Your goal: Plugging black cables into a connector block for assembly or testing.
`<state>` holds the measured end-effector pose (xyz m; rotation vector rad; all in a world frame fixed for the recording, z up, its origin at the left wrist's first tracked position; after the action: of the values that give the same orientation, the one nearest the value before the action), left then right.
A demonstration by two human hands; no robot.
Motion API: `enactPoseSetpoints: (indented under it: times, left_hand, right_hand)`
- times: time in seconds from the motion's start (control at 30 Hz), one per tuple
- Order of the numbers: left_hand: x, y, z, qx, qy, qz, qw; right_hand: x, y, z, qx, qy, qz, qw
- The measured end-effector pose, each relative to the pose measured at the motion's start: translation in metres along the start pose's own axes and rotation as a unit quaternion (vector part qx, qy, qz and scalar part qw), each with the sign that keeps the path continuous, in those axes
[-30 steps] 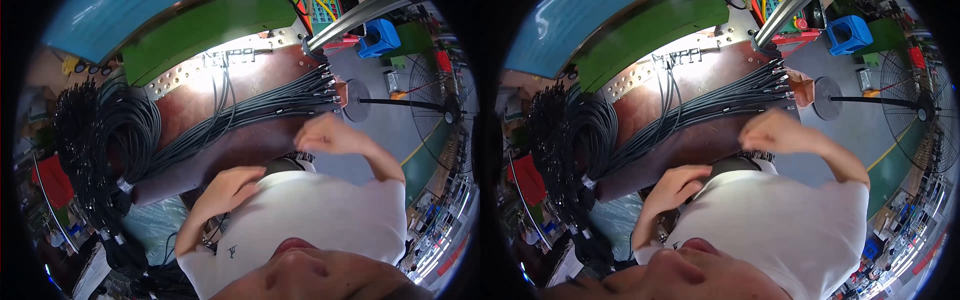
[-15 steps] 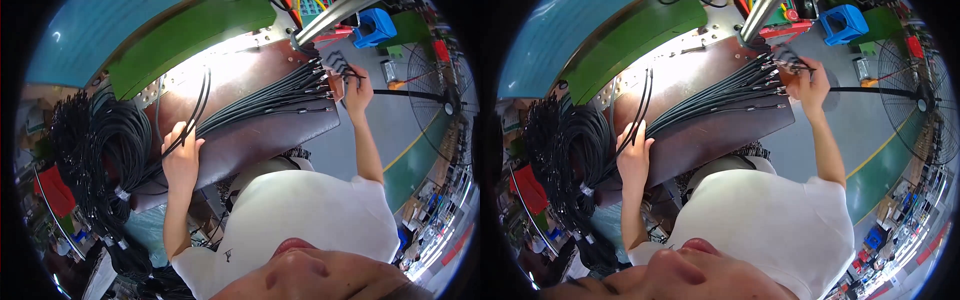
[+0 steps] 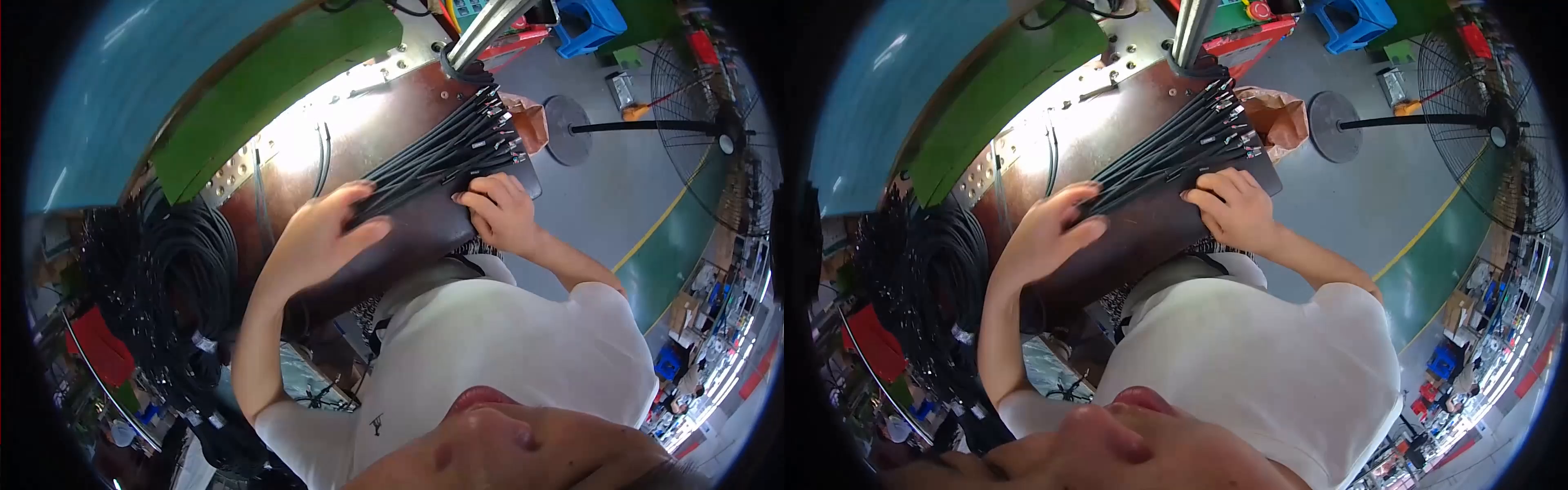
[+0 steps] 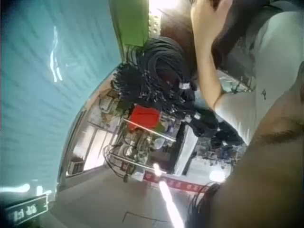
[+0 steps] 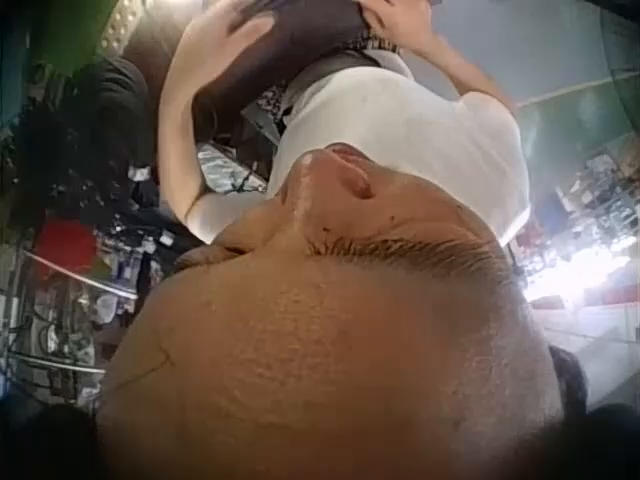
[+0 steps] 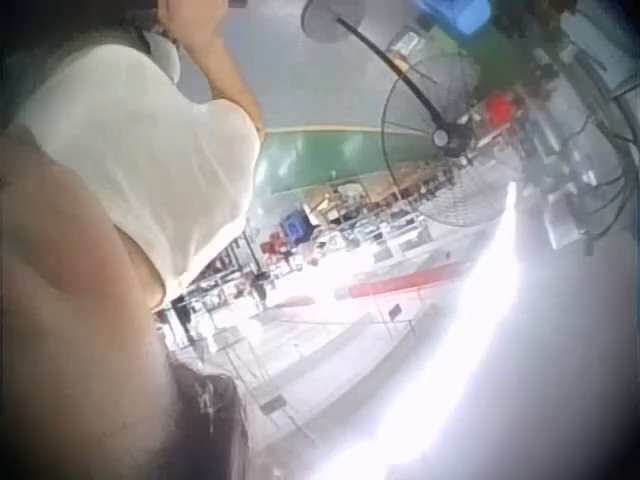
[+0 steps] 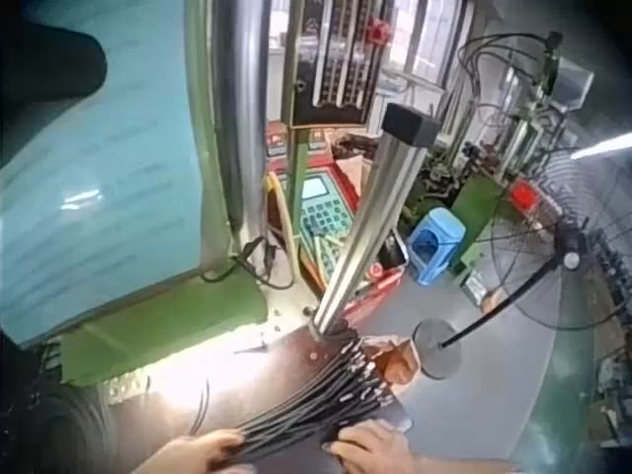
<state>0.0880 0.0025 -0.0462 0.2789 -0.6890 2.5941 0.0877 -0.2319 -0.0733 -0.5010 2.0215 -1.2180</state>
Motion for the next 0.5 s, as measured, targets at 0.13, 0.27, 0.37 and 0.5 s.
enactPoseSetpoints:
  times: [0.13, 0.27, 0.37, 0.5]
  left_hand:
    - [-0.096, 0.043, 0.042, 0.17, -0.06, -0.088, 0.98]
    - [-0.08, 0.058, 0.073, 0.347, -0.022, -0.105, 0.932]
    - [-0.033, 0.068, 0.074, 0.533, -0.005, 0.008, 0.846]
    - [-0.005, 0.083, 0.044, 0.638, -0.056, 0.146, 0.754]
  right_hand:
    - [-0.01, 0.001, -0.006, -0.035, -0.001, -0.007, 0.999]
    - [-0.025, 0.004, 0.015, -0.093, 0.0, -0.038, 0.995]
    - [-0.096, 0.018, 0.01, 0.04, -0.128, 0.122, 0.983]
    - [-0.179, 0.082, -0.007, 0.128, -0.158, 0.007, 0.979]
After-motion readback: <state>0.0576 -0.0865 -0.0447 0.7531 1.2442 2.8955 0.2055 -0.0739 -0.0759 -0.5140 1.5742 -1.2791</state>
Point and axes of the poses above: each hand's wrist, its own x-axis away from the middle knuckle, its own y-axis out of the palm, z = x × y, the point moved 6 cm from there along -x, towards the middle knuckle, and after that the axes turned 6 degrees about x, right-handed, at the moved point
